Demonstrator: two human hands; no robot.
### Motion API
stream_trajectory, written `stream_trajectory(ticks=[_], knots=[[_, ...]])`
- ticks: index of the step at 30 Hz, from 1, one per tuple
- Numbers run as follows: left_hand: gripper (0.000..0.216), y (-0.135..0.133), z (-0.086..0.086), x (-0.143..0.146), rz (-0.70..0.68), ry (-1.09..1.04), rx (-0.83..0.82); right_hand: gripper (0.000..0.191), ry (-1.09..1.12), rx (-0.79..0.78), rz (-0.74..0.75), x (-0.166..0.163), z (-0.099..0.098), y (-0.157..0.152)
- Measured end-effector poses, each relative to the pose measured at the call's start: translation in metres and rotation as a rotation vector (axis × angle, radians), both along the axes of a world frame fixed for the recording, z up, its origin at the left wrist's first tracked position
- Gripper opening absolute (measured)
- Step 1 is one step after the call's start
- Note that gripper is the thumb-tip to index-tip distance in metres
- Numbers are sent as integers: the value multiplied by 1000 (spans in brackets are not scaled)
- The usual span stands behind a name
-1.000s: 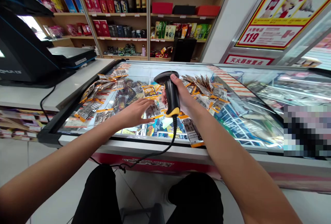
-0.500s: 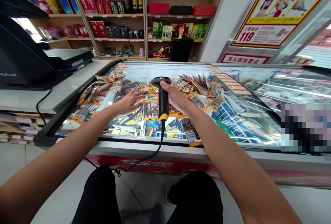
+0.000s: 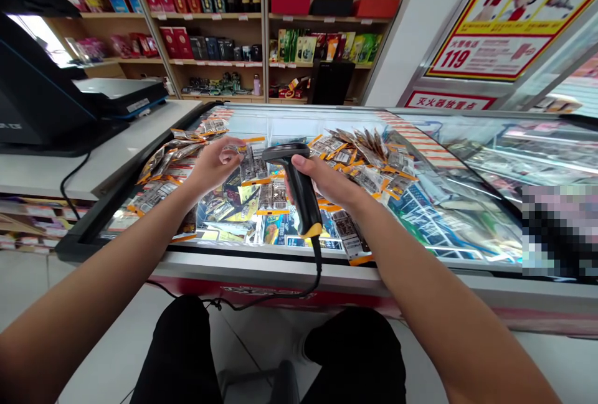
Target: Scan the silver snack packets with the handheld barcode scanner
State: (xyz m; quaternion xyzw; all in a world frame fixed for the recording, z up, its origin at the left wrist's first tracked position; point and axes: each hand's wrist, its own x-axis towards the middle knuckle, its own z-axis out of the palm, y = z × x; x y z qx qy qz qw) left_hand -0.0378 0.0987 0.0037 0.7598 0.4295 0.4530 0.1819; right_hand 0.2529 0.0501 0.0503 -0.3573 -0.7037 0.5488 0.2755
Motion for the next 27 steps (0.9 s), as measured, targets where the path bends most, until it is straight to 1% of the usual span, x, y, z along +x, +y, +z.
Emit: stream_trajectory(ticks=[4,7,11,15,16,18,20,21,22,24,25,27], knots=[[30,-3,0,3,-18,-7,-32,74,-12,-6,4,-3,9,-9],[31,-2,2,2,27,-23,-24,73,-26,-27,23,-4,12,-14],[30,4,3,-2,76,-57,-3,74,-37,-52,47,-3,12,-15],[32,4,4,-3,79,-51,-22,74,-48,-57,22,-1,9,-10],[34,1,5,-2,60,-39,-40,74,-49,-55,18,0,8,-8],[41,-7,7,0,-26,20,-86,77,-49,-32,-4,0,5,-5],[48,-15,8,3,-119,149,-102,82,-38,33,-49,-1,3,-4],[50,-19,8,4,-134,236,-84,84,-31,80,-73,-2,1,-3],[51,-21,8,3,-121,327,-51,85,-28,133,-88,-4,0,-4],[51,-24,11,1,-32,476,45,85,-39,232,-75,-9,-3,-5],[49,-25,14,-1,26,510,93,84,-52,266,-51,-11,-5,-5],[42,-30,24,-6,136,485,179,78,-89,293,-2,-16,-8,-6]])
